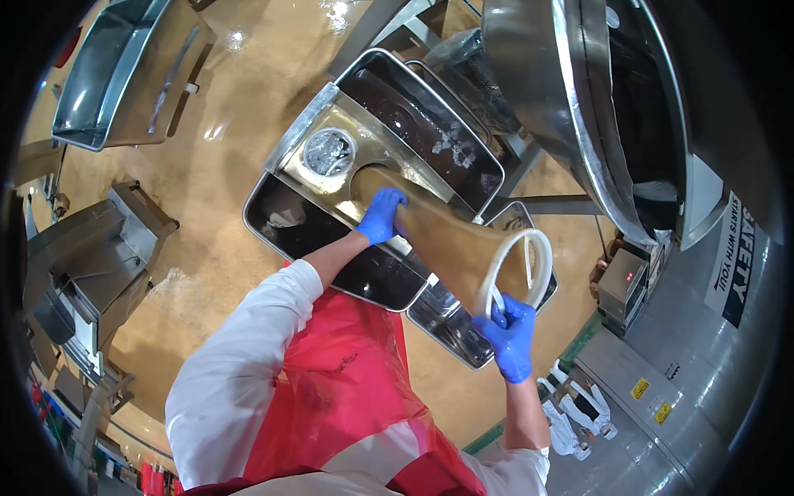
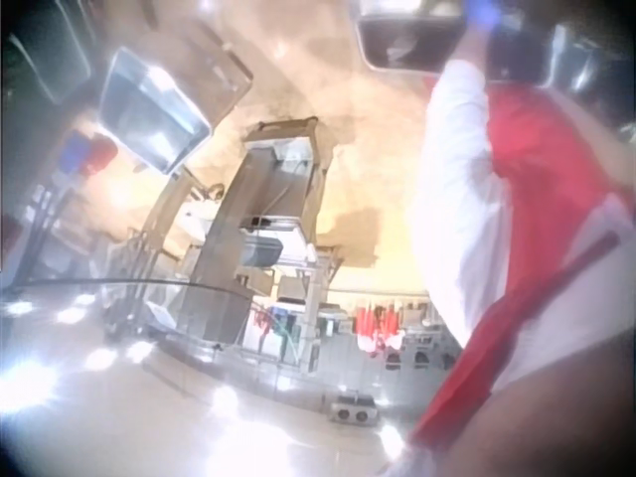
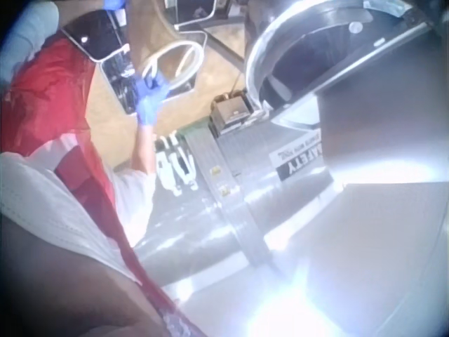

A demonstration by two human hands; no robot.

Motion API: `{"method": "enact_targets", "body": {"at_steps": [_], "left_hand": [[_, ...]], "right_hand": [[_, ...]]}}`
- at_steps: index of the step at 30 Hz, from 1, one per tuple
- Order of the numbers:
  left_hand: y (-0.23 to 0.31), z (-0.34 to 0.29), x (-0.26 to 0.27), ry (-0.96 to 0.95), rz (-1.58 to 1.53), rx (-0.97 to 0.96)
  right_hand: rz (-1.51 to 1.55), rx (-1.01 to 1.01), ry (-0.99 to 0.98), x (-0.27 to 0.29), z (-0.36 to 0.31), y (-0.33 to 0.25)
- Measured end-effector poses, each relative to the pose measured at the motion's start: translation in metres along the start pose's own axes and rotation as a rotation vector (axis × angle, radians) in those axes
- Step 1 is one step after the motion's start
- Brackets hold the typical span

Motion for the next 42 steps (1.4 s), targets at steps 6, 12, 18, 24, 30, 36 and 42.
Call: {"method": "enact_targets", "body": {"at_steps": [6, 12, 18, 24, 30, 36, 42], "left_hand": [[0.047, 0.006, -0.016, -0.184, 0.13, -0.036], [0.134, 0.022, 0.019, -0.064, 0.01, 0.021], [0.273, 0.043, 0.086, 0.088, -0.341, -0.235], [0.323, 0.074, 0.089, 0.077, -0.437, -0.223], [0.213, 0.121, 0.016, 0.116, -0.441, -0.066], [0.104, 0.163, -0.043, -0.024, -0.97, 0.377], [0.063, 0.161, -0.068, -0.216, -1.465, 0.72]], "right_hand": [[0.019, 0.037, 0.052, 0.05, -0.041, -0.015], [-0.286, 0.271, 0.206, 0.128, -0.077, -0.077], [-0.309, 0.59, 0.657, 0.24, -0.168, -0.141], [-0.167, 0.615, 0.623, 0.289, -0.196, -0.158], [-0.302, 0.463, 0.514, 0.228, -0.076, -0.112], [-0.127, 0.391, 0.402, 0.14, 0.052, -0.032], [-0.683, 0.415, 0.238, 0.054, 0.126, 0.034]]}}
Point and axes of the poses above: each hand's wrist, its own z-axis towards the middle knuckle, its own x-axis out of the back of the hand, y = z × x, the point moved 9 cm from there along z, towards the middle knuckle, and after that the axes turned 12 degrees about x, right-handed, at the moved point
